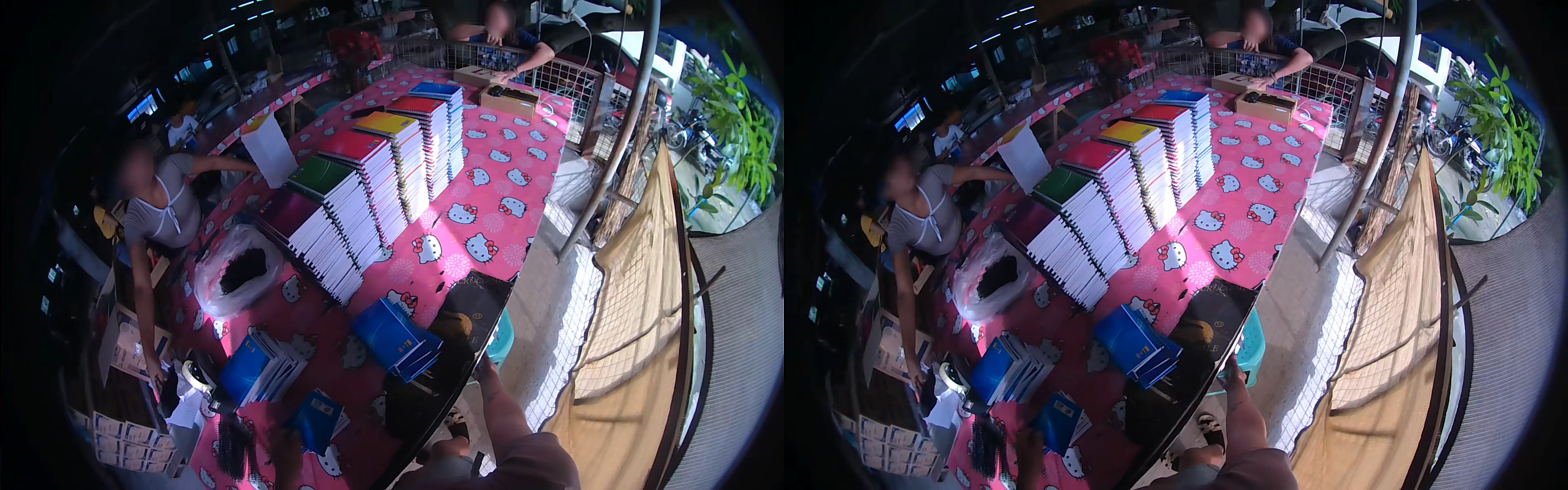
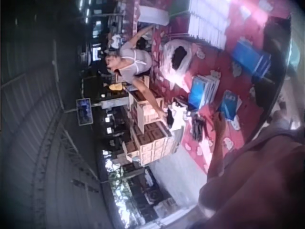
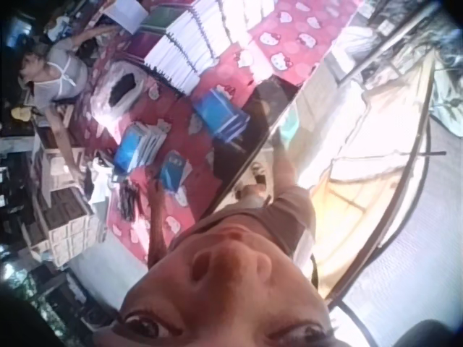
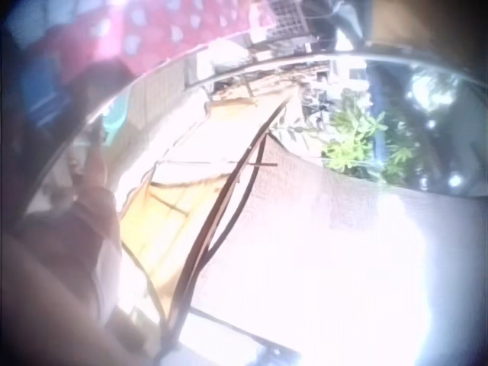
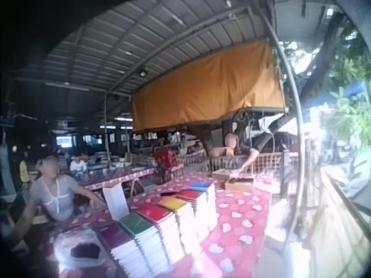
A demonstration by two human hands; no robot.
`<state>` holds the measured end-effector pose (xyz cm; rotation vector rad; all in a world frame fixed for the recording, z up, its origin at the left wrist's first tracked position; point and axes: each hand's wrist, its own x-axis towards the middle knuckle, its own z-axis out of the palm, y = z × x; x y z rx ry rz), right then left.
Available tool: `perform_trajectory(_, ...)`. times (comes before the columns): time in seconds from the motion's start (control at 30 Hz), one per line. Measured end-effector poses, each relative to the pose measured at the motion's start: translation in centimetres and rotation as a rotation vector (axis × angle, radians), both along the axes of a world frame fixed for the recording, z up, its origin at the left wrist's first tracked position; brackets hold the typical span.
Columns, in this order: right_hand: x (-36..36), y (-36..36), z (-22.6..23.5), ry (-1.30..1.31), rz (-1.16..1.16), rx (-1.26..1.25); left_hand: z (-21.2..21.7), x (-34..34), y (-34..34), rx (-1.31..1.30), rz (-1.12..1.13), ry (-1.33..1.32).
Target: The person assembles small blue notebooks by hand, taking components from a table, aligning them, and stacking the finished items on a pile.
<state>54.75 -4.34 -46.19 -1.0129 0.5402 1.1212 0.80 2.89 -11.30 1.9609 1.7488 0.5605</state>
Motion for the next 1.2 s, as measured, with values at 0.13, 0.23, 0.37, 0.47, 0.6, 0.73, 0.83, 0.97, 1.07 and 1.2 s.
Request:
perform_trajectory(0.13,-5.7,-5.9,6.6,-0.055,-0.036,-0.238,-0.8,-0.7,-3.1,0.212,0.091,0.164)
perform_trajectory(0.23,-7.7,-13.0,7.1,-0.138,-0.029,-0.337,5.0,3.5,-3.1,0.15,0.038,0.15)
perform_trajectory(0.37,-13.8,-22.0,4.6,-0.109,0.038,-0.35,4.1,2.9,-3.0,0.066,0.077,0.087)
perform_trajectory(0.47,-17.8,-28.8,1.4,0.054,0.181,-0.409,3.6,2.1,-3.2,0.035,0.068,0.048)
perform_trajectory(0.6,-16.8,-34.2,2.8,-0.379,0.994,-0.377,6.0,2.9,-3.3,0.026,0.097,0.091)
perform_trajectory(0.73,-13.3,-25.3,7.7,-0.412,0.581,-1.246,6.3,3.2,-3.6,0.031,0.115,0.11)
perform_trajectory(0.83,-6.8,-22.0,7.1,-0.686,0.814,-1.144,5.4,3.8,-2.7,0.115,0.07,0.066)
perform_trajectory(0.97,-5.2,-15.9,9.4,-0.649,1.163,-1.08,5.6,3.5,-3.5,0.172,0.111,0.017)
perform_trajectory(1.07,-1.6,-16.2,7.0,-0.862,1.526,-1.109,4.5,4.2,-2.6,0.232,0.06,-0.003)
perform_trajectory(1.2,-2.3,-18.8,3.3,-0.991,1.376,-1.003,1.6,3.2,-4.1,0.275,0.054,0.079)
